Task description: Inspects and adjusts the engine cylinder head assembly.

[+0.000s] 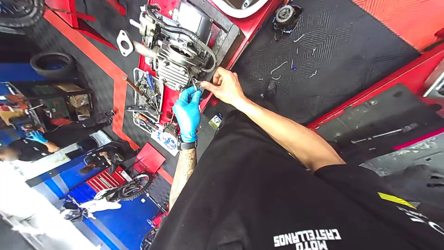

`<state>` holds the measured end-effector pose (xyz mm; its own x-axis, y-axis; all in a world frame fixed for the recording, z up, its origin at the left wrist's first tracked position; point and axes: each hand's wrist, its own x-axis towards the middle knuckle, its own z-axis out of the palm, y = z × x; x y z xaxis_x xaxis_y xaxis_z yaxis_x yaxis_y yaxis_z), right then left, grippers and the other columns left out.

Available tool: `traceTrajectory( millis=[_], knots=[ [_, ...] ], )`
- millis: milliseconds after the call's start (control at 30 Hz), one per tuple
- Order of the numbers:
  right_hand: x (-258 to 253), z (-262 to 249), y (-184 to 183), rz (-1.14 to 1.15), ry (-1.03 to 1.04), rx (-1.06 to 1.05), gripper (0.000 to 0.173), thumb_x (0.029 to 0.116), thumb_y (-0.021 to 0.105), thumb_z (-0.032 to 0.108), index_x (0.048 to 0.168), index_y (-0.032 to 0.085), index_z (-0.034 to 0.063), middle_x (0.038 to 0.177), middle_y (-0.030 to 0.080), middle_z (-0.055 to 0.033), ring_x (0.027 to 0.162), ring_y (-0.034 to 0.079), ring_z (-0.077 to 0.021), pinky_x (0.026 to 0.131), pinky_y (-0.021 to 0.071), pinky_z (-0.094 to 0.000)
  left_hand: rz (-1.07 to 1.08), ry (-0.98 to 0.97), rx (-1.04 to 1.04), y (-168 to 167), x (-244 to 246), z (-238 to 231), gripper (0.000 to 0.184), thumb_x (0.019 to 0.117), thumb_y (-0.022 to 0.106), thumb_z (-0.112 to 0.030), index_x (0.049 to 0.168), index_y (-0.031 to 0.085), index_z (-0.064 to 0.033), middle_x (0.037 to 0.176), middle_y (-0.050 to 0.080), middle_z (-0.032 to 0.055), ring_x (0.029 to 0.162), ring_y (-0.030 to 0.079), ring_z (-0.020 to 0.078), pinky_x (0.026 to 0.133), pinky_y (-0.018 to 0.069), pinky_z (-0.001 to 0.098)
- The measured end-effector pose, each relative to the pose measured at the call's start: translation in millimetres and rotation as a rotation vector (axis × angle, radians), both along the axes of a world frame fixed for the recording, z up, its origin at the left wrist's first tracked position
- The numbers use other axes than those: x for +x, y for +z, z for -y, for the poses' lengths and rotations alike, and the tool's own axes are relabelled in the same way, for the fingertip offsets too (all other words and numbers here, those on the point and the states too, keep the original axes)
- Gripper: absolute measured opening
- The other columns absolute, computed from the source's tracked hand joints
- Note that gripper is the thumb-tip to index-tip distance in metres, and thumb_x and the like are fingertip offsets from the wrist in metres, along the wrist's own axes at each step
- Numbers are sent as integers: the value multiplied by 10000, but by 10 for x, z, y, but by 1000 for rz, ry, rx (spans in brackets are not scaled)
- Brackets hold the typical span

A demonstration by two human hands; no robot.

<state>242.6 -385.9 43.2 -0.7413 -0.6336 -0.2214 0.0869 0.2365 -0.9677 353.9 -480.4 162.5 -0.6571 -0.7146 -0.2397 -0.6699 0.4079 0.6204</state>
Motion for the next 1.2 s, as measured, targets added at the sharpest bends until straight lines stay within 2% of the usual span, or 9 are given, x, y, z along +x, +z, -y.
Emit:
traceTrajectory(
  millis=[100, 267, 433, 533, 667, 833, 933, 1033, 1200],
  knots=[
    [3, 0, -21, -6, 0, -25, 491, 861, 752, 581, 871, 634, 104, 677, 592, 8, 582, 578, -127, 567, 500, -360, 9, 11, -21, -1, -27, -18, 185, 997, 698, -236, 1130, 739, -114, 915, 757, -16, 788, 725, 73, 768, 632, 294],
    [31, 16, -59, 1, 45, -86, 407, 934, 696, 512, 894, 651, 109, 671, 613, 14, 585, 597, -111, 569, 513, -345, 52, -23, -83, -9, -22, 17, 203, 998, 696, -271, 1134, 752, -131, 978, 764, -19, 867, 726, 57, 849, 617, 298],
    [83, 33, -69, 92, 175, -179, 405, 1036, 556, 475, 898, 660, 110, 695, 662, 2, 608, 654, -122, 606, 564, -372, 61, -55, -102, 14, -26, 7, 211, 1002, 691, -257, 1156, 765, -132, 1050, 771, -12, 939, 729, 53, 908, 606, 295],
    [128, 67, -62, 150, 229, -249, 422, 1080, 472, 404, 858, 650, 93, 689, 602, -9, 623, 605, -137, 619, 516, -388, 66, -60, -120, 2, -32, 3, 220, 1007, 683, -273, 1161, 773, -145, 1066, 775, -18, 960, 730, 49, 925, 602, 307],
    [170, 85, -41, 264, 227, -296, 431, 1096, 450, 368, 836, 656, 93, 697, 569, 2, 657, 561, -119, 650, 481, -364, 88, -66, -156, -4, -12, 5, 220, 1008, 680, -289, 1163, 778, -168, 1058, 779, -32, 953, 732, 41, 913, 609, 309],
    [270, 135, -7, 414, 166, -361, 431, 1101, 453, 351, 810, 647, 99, 676, 524, 26, 635, 511, -89, 629, 444, -310, 87, -79, -160, 14, -19, -3, 227, 1014, 671, -282, 1172, 774, -155, 1069, 777, -15, 974, 730, 52, 933, 598, 317],
    [325, 172, -6, 455, 115, -414, 445, 1104, 440, 326, 750, 608, 115, 644, 504, 39, 606, 496, -75, 603, 433, -295, 90, -80, -161, 18, -33, -12, 231, 1019, 663, -281, 1172, 772, -147, 1050, 779, -14, 951, 734, 50, 917, 606, 312],
    [373, 211, -14, 528, 61, -459, 462, 1098, 446, 317, 694, 561, 126, 605, 451, 47, 556, 434, -78, 551, 376, -289, 78, -77, -153, 20, -56, -28, 220, 1021, 662, -264, 1167, 772, -142, 1044, 780, -11, 942, 735, 47, 909, 609, 299],
    [397, 231, -30, 524, 52, -469, 464, 1095, 444, 298, 670, 536, 139, 592, 420, 54, 551, 417, -83, 553, 368, -297, 95, -64, -155, 14, -54, -44, 239, 1021, 661, -287, 1173, 769, -139, 1031, 781, -2, 936, 741, 65, 905, 614, 322]
  ],
)
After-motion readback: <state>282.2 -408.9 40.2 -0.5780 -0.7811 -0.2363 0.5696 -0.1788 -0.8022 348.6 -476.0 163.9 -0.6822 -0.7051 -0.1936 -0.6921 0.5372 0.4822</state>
